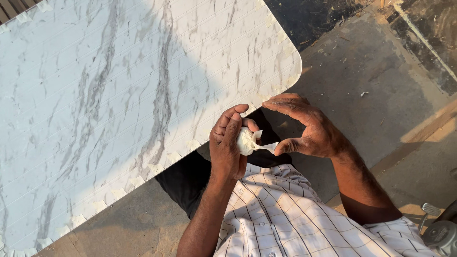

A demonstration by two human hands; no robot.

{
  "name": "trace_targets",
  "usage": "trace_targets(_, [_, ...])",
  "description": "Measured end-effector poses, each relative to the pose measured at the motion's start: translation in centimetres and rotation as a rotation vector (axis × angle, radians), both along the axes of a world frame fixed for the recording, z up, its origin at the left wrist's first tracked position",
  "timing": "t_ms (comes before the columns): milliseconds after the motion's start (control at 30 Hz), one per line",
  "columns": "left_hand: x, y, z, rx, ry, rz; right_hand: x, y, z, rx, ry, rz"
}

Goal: The person carries a rectangular marble-patterned tabletop, sets it on a wooden stand, and peels small strips of masking tape off its edges one at a time by hand, working around the perimeter and occasionally brushing debris off the surface.

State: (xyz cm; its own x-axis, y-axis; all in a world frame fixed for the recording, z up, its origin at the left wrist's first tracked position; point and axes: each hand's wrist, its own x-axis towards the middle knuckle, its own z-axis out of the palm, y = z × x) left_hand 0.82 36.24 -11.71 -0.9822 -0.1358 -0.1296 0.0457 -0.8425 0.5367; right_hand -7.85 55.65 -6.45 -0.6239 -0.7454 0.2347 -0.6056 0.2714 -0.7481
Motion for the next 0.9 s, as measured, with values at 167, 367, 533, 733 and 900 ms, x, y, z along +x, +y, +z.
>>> trace_targets(167, [-0.2,0.9,-0.5,0.039,-0.107,0.116,-2.6,3.2,-0.8,0.043,-0.120,0.040])
trace_targets(367, [-0.6,1.5,-0.8,0.014,-0.015,0.082,2.9,-2.6,-4.1,-0.101,0.210,-0.087])
trace_targets(533, [1.0,1.1,-0.1,-0.061,-0.042,0.095,6.1,-5.6,-4.9,-0.110,0.362,-0.235])
trace_targets(733, [1.5,-0.4,-0.5,-0.585,0.069,0.101,5.5,-3.8,-3.7,-0.223,-0.091,-0.174])
trace_targets(900, [0.0,-0.2,-0.6,-0.412,0.129,0.024,3.2,-2.1,-0.8,-0.042,0.339,-0.204])
